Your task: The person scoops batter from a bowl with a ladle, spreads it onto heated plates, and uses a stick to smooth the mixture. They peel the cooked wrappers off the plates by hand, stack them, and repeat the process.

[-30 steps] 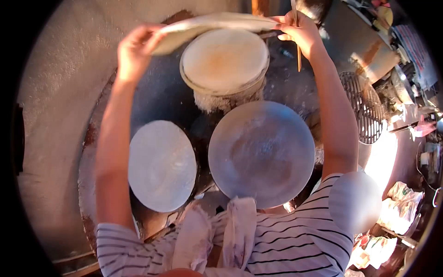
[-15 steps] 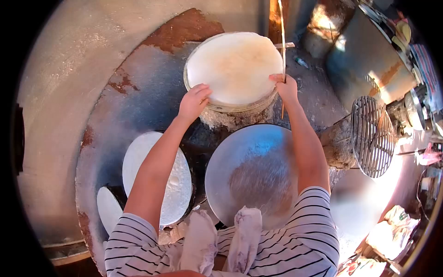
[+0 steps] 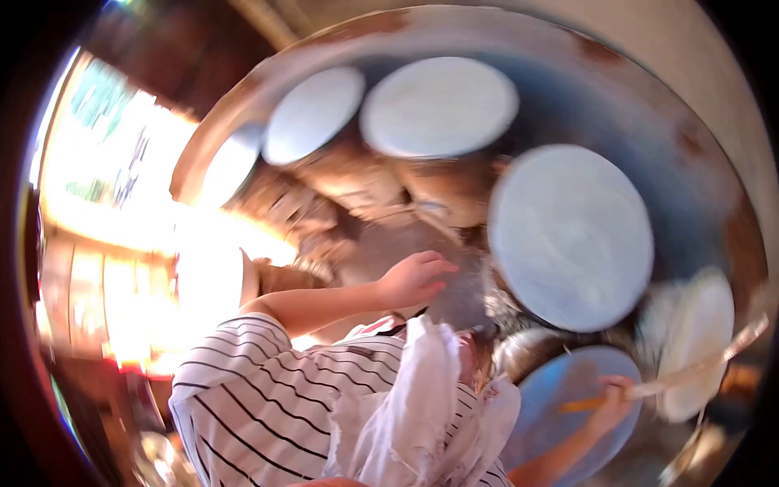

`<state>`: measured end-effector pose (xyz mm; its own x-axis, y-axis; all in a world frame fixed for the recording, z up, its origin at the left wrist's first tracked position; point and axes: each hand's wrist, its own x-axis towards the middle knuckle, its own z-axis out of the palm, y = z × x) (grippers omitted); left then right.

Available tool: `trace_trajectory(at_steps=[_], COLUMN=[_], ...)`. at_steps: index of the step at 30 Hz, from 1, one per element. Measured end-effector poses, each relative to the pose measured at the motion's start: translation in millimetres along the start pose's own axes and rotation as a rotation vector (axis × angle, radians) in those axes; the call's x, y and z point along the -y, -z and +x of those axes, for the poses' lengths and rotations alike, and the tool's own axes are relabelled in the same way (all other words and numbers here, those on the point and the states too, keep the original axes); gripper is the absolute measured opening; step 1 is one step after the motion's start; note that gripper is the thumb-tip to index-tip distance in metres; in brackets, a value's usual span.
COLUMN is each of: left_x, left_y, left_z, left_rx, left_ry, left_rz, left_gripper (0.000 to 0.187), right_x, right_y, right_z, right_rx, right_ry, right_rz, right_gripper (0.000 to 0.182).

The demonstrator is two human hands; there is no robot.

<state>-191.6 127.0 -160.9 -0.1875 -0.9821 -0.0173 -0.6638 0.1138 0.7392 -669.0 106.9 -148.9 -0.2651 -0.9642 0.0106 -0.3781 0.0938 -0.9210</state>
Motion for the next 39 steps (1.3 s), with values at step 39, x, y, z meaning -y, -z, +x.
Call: trace_trajectory(at_steps=[39], left_x=[419], left_y=[271], left_z=[-648], left_rx=[-1.243], left_ry=[0.914], left_rz=[-1.802], left_gripper=[0.055], right_x=[300], right_y=[-800], right_z=[-574], right_rx=[1.535], right_ry=[0.718], right_rz=[-0.943], right_gripper=[0.030])
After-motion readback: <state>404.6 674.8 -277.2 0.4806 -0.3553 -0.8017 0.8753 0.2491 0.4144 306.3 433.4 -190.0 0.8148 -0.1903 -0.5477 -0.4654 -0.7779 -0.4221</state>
